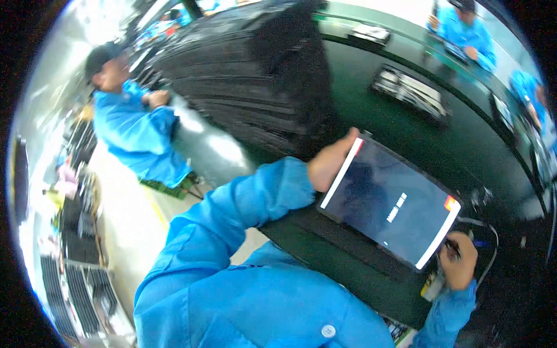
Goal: Testing the screen and digitizer of tablet devices on an assembly line.
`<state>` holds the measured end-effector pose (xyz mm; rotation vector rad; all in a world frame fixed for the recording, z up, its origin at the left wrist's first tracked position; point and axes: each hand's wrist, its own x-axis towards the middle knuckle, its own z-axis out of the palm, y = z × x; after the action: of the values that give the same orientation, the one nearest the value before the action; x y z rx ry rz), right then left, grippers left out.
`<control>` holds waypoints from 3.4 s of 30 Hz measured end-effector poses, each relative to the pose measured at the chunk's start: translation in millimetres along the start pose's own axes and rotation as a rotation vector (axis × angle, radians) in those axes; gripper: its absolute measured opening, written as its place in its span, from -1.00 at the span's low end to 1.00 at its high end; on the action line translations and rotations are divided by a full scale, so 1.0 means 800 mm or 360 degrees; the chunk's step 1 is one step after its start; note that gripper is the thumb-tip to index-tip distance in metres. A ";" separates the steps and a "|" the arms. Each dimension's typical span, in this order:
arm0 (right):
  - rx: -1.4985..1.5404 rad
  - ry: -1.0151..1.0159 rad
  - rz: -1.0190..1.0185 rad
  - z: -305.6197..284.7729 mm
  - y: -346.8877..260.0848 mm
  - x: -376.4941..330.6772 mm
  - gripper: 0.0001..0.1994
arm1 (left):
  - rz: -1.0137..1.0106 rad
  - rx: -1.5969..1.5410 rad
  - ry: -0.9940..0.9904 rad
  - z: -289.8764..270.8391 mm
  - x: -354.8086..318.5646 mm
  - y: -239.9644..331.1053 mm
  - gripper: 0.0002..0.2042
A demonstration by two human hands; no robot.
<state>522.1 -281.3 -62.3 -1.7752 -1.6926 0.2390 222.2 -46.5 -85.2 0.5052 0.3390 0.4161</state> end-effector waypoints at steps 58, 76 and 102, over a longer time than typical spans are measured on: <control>0.1048 -0.0185 0.0673 -0.037 0.077 -0.119 -0.86 | 0.1103 0.1637 0.1657 0.010 -0.021 0.019 -0.58; 0.0256 -0.0286 0.0183 -0.010 -0.006 0.009 -0.82 | 0.0264 0.0457 0.0452 0.023 -0.021 0.009 -0.49; -0.1407 0.0689 0.0345 -0.070 0.071 -0.109 -0.71 | 0.0153 0.0396 0.0216 0.001 -0.013 0.014 -0.60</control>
<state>586.9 -378.5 -78.7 -2.3912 -1.3571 -0.8745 210.4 -42.6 -76.9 0.7403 0.5021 0.5056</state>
